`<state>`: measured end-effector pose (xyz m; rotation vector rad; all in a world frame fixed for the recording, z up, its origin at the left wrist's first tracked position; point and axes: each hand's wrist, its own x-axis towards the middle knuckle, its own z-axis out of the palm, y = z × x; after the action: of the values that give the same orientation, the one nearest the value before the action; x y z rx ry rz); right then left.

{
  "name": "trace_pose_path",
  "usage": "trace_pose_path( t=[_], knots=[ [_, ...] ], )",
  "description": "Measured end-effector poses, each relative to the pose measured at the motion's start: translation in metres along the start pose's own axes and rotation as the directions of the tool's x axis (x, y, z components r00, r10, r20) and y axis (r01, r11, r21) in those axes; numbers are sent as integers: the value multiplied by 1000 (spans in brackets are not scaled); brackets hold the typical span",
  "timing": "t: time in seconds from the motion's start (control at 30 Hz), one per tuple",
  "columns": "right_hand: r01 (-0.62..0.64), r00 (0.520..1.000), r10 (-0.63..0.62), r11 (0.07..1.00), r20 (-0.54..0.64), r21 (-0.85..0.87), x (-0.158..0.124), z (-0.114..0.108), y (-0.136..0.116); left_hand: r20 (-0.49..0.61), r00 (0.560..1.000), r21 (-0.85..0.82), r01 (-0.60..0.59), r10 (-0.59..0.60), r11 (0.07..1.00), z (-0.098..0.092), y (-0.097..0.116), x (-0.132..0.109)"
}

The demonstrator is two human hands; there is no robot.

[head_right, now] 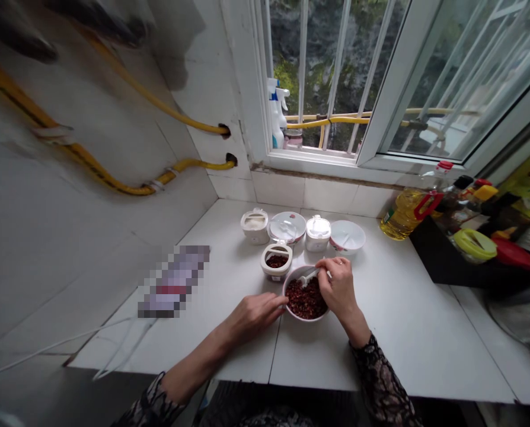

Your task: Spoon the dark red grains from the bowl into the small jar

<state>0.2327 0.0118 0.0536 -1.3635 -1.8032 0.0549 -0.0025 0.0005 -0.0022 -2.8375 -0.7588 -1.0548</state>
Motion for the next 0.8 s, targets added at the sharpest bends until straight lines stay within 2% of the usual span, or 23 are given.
trace_pose_path(
  t=[0.2,0.4,0.63,0.73,0.8],
  knots=[
    [-224,974,224,964,16,143,0,-7,3,-12,1000,-4,-5,5,1000,-1,0,1],
    [-212,976,218,968,-29,132,-1,-5,1,-18,1000,14,-4,4,1000,-2,1,2],
    [-214,976,217,970,-11,111,-1,-4,1,-32,999,14,-18,18,1000,-2,1,2],
    [-286,958,288,941,16,181,-2,-4,-1,-43,999,15,-20,20,1000,-1,1,3],
    [-365,930,364,889,57,275,-2,-4,-1,-42,999,16,-18,19,1000,-1,0,2]
  ],
)
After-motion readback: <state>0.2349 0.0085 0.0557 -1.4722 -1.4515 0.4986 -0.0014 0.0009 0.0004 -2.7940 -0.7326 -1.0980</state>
